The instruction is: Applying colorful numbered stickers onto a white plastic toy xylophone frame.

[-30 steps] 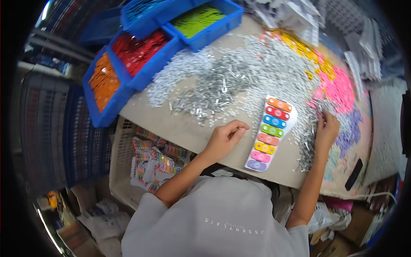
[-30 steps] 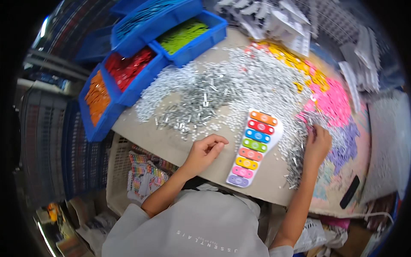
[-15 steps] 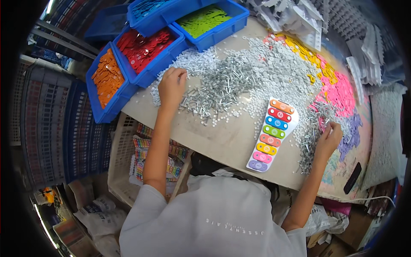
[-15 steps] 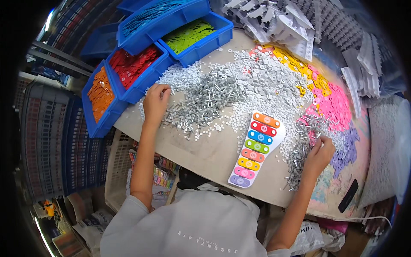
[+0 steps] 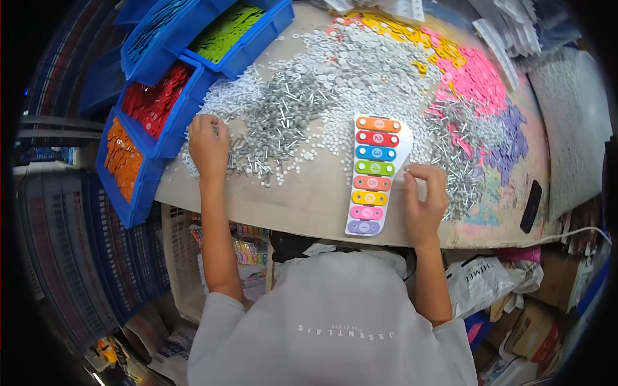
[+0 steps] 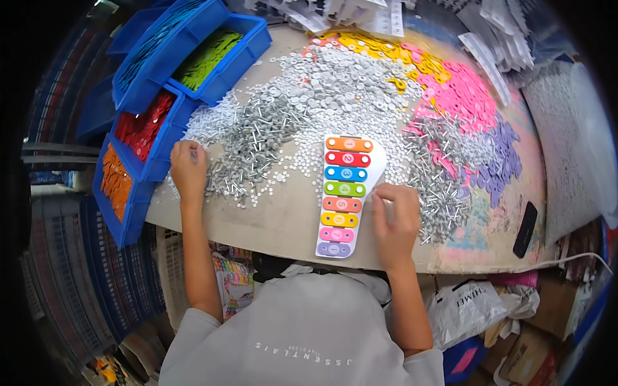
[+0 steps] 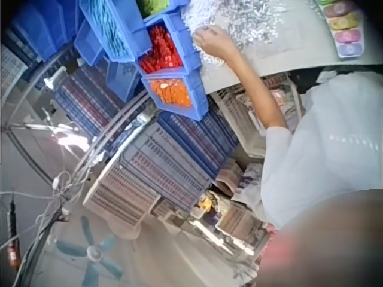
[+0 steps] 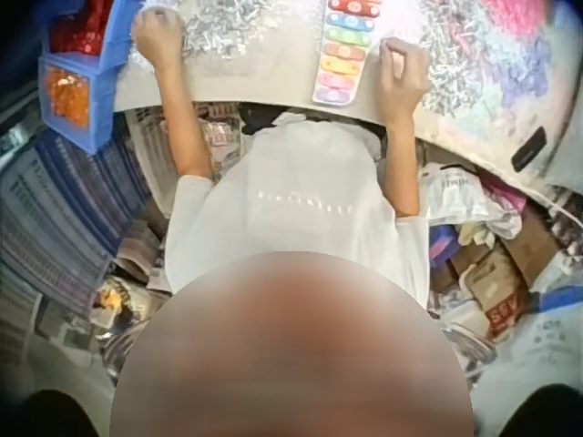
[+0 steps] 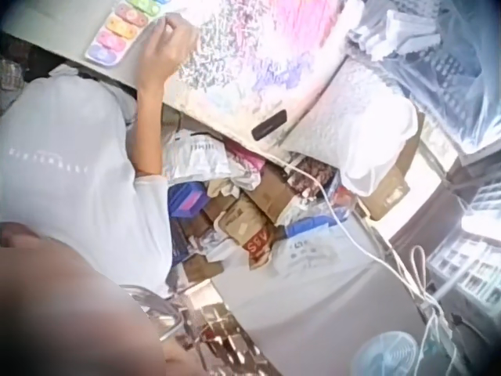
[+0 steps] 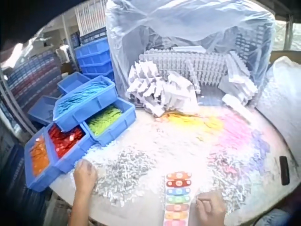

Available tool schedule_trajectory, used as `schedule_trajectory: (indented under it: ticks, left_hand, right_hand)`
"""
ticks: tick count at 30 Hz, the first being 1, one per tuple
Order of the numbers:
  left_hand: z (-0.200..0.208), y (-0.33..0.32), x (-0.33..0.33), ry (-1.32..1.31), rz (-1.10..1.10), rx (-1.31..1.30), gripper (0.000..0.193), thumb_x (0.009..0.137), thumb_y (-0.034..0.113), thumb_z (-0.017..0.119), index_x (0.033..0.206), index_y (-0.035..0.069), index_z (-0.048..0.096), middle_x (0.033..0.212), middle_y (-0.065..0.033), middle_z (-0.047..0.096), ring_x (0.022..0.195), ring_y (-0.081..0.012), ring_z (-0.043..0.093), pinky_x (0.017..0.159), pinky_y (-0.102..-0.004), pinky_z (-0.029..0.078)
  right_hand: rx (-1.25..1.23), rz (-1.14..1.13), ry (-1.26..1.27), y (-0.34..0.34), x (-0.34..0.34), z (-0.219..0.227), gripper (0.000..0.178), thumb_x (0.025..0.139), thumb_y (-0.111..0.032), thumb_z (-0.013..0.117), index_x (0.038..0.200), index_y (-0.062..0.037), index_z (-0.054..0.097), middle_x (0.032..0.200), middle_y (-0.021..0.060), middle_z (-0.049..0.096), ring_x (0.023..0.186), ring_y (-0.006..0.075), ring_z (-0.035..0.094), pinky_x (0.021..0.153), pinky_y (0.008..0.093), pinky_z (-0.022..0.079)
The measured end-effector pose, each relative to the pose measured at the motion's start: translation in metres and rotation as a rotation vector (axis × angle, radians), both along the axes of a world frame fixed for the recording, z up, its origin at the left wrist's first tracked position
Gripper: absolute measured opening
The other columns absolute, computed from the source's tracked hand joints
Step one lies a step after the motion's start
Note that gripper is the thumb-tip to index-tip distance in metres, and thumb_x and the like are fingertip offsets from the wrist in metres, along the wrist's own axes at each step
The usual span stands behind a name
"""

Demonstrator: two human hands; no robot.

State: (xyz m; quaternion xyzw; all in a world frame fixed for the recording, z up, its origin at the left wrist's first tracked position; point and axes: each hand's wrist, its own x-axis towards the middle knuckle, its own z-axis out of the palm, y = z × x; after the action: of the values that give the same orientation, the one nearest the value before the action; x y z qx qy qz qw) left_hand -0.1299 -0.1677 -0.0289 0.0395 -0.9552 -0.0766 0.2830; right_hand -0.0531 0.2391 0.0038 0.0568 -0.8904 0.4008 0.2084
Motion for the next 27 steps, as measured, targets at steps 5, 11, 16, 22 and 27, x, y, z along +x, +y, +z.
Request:
schedule_trajectory:
  ticks: [5,11,16,22,27]
  left_hand:
    - [0.034,0.064,0.028,-0.078,-0.065,0.559,0.007,0.088,0.006,0.068,0.092,0.003,0.063,0.085,-0.0044,0.065,0.070,-0.0144,0.059,0.066,-0.0295,0.049]
    - [0.035,0.149,0.064,-0.472,-0.528,1.014,0.022,0.092,0.004,0.069,0.114,0.002,0.071,0.098,-0.0052,0.070,0.077,-0.0072,0.062,0.066,-0.0223,0.050]
    - [0.018,0.175,0.069,-0.946,-0.548,1.601,0.017,0.093,0.004,0.069,0.108,-0.004,0.070,0.091,-0.0071,0.072,0.073,-0.0092,0.064,0.064,-0.0213,0.052]
    - [0.009,0.181,0.064,-0.957,-0.546,1.697,0.015,0.094,0.004,0.068,0.106,-0.004,0.067,0.082,-0.0074,0.070,0.068,-0.0080,0.062,0.057,-0.0202,0.050]
    - [0.016,0.184,0.057,-1.044,-0.497,1.649,0.018,0.094,0.009,0.070,0.107,-0.002,0.063,0.079,-0.0053,0.069,0.066,-0.0072,0.061,0.056,-0.0199,0.048]
  right_hand:
    - [-0.023,0.065,-0.014,-0.008,0.003,-0.005,0.011,0.085,0.005,0.069,0.093,-0.0015,0.064,0.095,0.0112,0.068,0.090,0.0264,0.063,0.083,0.0360,0.049]
    - [0.023,0.123,-0.032,-0.012,0.007,-0.005,0.016,0.080,0.004,0.072,0.091,-0.0024,0.063,0.092,0.0096,0.068,0.089,0.0283,0.060,0.079,0.0390,0.047]
    - [0.124,0.189,0.069,-0.010,0.010,-0.011,0.017,0.078,0.004,0.073,0.091,-0.0026,0.065,0.094,0.0097,0.068,0.092,0.0297,0.060,0.081,0.0398,0.048]
    - [0.015,0.193,-0.019,-0.010,0.012,-0.011,0.014,0.083,-0.001,0.075,0.092,-0.0036,0.065,0.098,0.0089,0.067,0.086,0.0231,0.062,0.074,0.0356,0.050]
    - [-0.486,0.067,-0.493,-0.005,0.018,-0.027,0.014,0.093,-0.008,0.070,0.095,-0.0024,0.057,0.084,0.0048,0.065,0.071,0.0084,0.057,0.061,0.0228,0.046]
